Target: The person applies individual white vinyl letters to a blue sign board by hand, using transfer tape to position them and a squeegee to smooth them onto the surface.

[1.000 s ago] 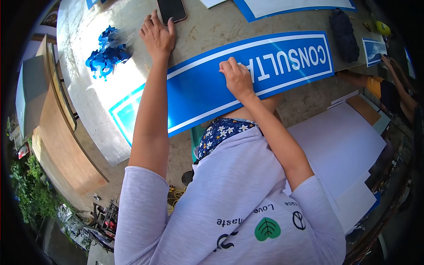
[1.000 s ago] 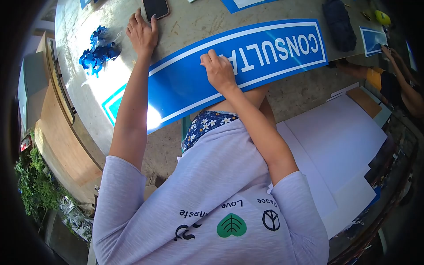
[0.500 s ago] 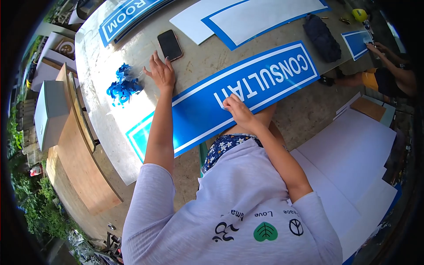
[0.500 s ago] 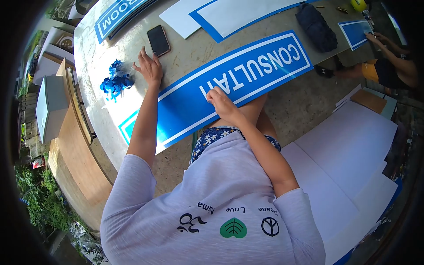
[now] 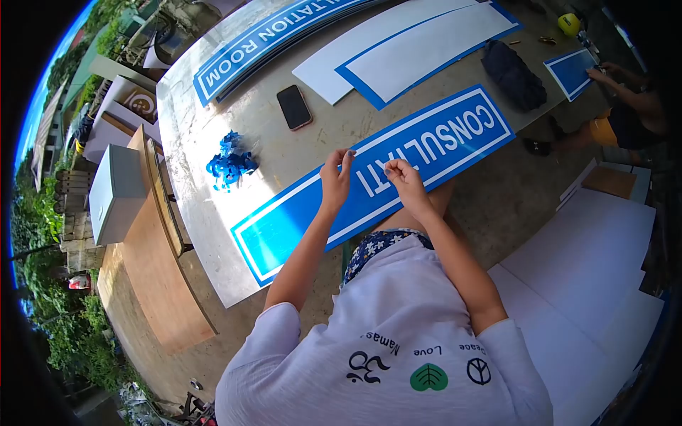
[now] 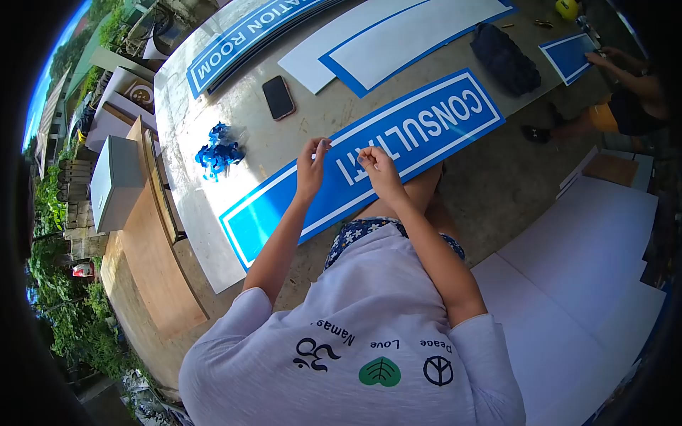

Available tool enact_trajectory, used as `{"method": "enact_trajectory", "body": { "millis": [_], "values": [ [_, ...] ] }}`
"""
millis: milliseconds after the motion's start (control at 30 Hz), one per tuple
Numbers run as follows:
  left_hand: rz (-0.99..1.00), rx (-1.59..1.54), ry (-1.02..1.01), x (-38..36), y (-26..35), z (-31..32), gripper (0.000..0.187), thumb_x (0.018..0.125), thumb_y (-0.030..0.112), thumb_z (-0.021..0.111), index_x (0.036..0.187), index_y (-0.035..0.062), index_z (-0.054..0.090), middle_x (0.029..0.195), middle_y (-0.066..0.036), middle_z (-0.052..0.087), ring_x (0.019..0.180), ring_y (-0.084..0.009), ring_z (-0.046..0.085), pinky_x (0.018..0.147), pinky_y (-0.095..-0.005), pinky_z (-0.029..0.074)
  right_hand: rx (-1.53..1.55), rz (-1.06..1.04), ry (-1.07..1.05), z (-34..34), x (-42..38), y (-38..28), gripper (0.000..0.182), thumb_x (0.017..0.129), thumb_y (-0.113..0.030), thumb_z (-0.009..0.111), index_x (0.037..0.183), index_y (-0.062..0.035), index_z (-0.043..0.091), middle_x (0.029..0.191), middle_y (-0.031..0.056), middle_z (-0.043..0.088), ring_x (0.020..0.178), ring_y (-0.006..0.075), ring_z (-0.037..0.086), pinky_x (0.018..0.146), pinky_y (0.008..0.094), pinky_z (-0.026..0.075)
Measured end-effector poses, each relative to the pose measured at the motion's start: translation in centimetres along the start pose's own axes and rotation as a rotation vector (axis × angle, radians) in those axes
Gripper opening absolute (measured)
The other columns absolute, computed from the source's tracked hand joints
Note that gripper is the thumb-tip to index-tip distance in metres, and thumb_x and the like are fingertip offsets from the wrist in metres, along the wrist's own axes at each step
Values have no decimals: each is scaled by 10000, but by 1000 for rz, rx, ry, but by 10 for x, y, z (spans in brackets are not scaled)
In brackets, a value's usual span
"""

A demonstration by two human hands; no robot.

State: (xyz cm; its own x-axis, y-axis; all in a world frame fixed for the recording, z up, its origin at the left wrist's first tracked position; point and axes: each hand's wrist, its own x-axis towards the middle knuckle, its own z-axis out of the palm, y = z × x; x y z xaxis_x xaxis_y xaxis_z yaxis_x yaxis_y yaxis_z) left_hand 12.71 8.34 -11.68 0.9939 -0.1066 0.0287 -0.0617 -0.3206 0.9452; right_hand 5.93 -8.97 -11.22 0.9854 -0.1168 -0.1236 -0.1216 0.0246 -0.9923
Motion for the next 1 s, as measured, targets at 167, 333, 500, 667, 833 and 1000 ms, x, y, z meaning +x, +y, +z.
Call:
{"method": "enact_trajectory", "body": {
  "millis": [167, 333, 500, 667, 833, 1000],
  "values": [
    [-169, -26, -112, -42, 52, 4, 266, 885, 246, 686, 887, -20, 693, 817, -73, 702, 763, -114, 630, 716, -291, 502, -196, -143, 19, 1, -14, -18, 93, 932, -70, 562, 953, 7, 609, 858, 46, 521, 734, 133, 477, 695, 267, 431],
    [-118, 3, -72, -53, 50, 5, 265, 877, 243, 693, 896, -20, 717, 763, -82, 698, 709, -111, 626, 686, -291, 500, -95, -77, -11, 1, -25, -19, 105, 936, -61, 548, 983, -2, 620, 882, 42, 528, 761, 127, 482, 736, 262, 432],
    [-42, -30, 41, -59, 37, 9, 314, 908, 287, 653, 908, -23, 705, 753, -85, 693, 709, -108, 618, 679, -289, 490, 9, -28, -12, 4, -32, -18, 117, 948, -71, 541, 1015, -15, 620, 879, 15, 504, 762, 98, 452, 735, 240, 415],
    [-327, -123, -118, -67, 44, -2, 310, 909, 295, 661, 907, -12, 705, 796, -75, 690, 766, -116, 596, 703, -276, 468, -4, -83, -21, 6, -38, -22, 126, 951, -100, 552, 1018, -18, 621, 868, 3, 490, 758, 87, 437, 727, 236, 411],
    [-353, -335, -214, -75, 40, -6, 235, 901, 254, 678, 907, 21, 713, 808, -48, 682, 788, -115, 575, 752, -267, 442, -10, -95, -17, 7, -43, -23, 143, 950, -131, 567, 1023, -22, 625, 866, 0, 491, 761, 90, 441, 730, 241, 416],
    [-332, -319, -143, -76, 40, -13, 173, 909, 179, 663, 919, 14, 712, 837, -52, 689, 796, -102, 593, 760, -258, 443, 62, -129, 0, 4, -43, -13, 209, 941, -135, 586, 1125, -36, 578, 897, 5, 481, 809, 97, 461, 750, 244, 420]
  ]
}}
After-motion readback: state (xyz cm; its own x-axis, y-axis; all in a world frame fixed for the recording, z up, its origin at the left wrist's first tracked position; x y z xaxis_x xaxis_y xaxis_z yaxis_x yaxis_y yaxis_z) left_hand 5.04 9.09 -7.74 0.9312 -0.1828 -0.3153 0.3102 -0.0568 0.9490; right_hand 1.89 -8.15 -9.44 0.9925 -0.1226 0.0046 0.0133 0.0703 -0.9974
